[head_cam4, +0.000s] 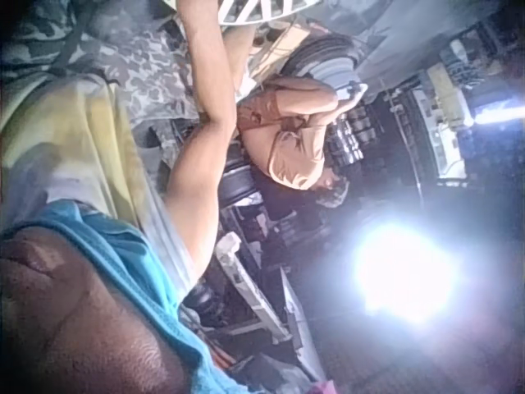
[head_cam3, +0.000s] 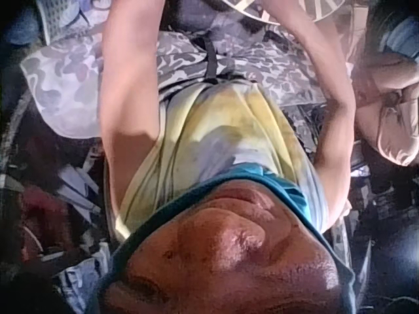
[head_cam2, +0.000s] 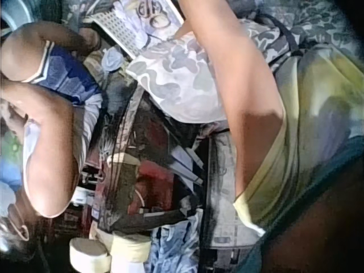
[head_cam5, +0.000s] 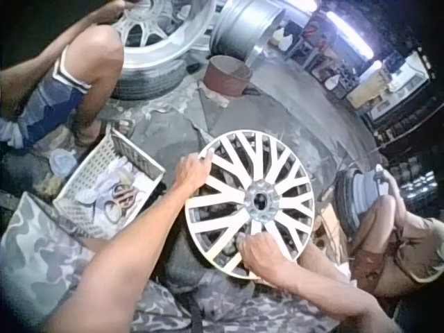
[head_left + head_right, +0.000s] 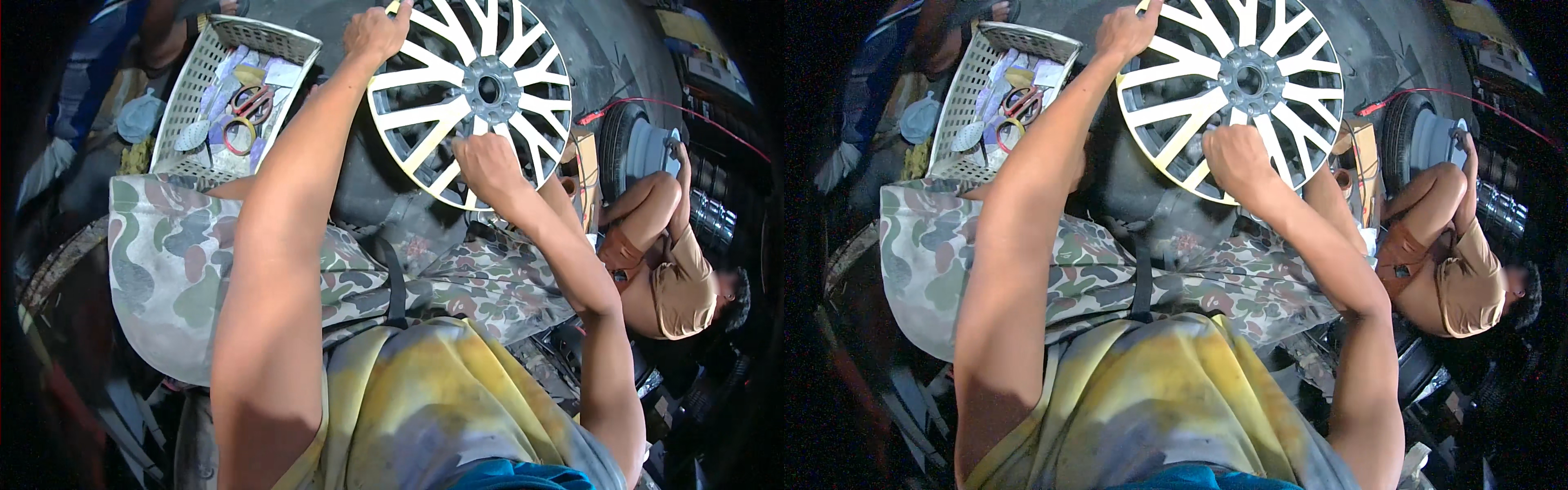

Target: The person applies tape to the spokes of a car wheel rim and sands the surface with a sanding sponge.

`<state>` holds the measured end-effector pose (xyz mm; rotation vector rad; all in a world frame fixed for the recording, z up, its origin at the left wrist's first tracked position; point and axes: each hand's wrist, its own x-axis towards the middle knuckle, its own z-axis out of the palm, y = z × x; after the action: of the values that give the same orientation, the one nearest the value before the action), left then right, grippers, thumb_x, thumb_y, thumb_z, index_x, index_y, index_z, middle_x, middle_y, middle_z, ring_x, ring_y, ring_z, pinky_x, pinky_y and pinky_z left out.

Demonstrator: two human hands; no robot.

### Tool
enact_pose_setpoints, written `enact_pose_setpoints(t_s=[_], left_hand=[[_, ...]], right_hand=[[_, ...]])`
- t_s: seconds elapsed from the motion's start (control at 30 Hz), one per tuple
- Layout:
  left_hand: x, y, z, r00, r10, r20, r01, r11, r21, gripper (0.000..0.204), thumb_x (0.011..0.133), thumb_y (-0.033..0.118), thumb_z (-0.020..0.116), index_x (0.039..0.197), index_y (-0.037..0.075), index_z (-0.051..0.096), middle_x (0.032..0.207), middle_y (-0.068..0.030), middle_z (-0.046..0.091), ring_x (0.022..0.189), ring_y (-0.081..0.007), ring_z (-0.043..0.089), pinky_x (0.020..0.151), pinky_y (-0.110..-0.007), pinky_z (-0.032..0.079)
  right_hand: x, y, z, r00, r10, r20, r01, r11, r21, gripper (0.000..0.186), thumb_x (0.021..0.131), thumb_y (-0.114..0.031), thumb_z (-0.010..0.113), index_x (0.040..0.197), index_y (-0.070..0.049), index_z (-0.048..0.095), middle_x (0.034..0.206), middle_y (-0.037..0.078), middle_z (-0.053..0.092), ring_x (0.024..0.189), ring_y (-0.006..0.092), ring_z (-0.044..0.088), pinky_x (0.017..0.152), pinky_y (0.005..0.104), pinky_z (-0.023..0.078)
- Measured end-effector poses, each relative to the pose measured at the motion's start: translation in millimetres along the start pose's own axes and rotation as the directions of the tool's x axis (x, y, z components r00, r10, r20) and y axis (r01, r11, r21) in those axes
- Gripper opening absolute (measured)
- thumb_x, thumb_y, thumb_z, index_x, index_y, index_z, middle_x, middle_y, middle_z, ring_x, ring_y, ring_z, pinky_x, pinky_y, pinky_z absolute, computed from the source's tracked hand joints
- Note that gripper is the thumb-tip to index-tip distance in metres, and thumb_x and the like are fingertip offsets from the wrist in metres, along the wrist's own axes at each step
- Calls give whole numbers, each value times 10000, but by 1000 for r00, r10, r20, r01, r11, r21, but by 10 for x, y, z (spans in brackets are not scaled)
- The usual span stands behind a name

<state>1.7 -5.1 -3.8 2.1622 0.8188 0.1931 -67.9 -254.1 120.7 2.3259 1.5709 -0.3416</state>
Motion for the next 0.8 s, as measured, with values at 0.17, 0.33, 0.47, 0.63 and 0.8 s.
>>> enact_pose_setpoints(t_s=[0.17,0.33,0.47,0.63,0.8], left_hand=[[-19,63,-94,995,-50,86,54,997,-49,770,1003,638,455,1092,-78,726,1083,-354,696,1081,-514,650,961,-554,516],[31,-45,10,1000,9,-21,-9,1000,-22,775,1010,634,449,1022,-84,740,1043,-352,702,1046,-517,661,942,-553,526],[14,7,-22,1000,10,18,-11,1000,12,778,1016,629,444,1007,-90,741,1034,-352,704,1036,-520,663,930,-551,532],[19,11,-82,999,7,40,-5,999,-44,778,1016,630,443,1000,-87,743,1031,-352,704,1039,-524,662,931,-548,533],[24,-11,-58,998,-26,49,27,999,-25,765,1005,633,458,1024,-75,748,1060,-356,699,1062,-525,657,954,-550,522]], right_hand=[[68,401,39,992,115,-46,-114,993,15,133,894,-116,633,794,-48,689,724,159,690,698,329,714,642,427,562],[-13,378,201,990,98,-105,-72,972,226,237,968,-231,638,884,-13,678,860,196,660,714,376,687,631,460,542],[-273,-279,151,980,-4,-201,99,881,463,206,960,-207,643,847,-40,687,930,163,646,802,338,701,714,470,557],[-206,95,58,974,125,-187,-61,948,313,159,953,-137,643,851,-21,681,900,167,627,807,335,673,732,447,535],[-452,-663,199,954,221,-204,-55,796,603,140,927,-89,636,972,39,670,900,204,616,838,410,665,759,507,537]])
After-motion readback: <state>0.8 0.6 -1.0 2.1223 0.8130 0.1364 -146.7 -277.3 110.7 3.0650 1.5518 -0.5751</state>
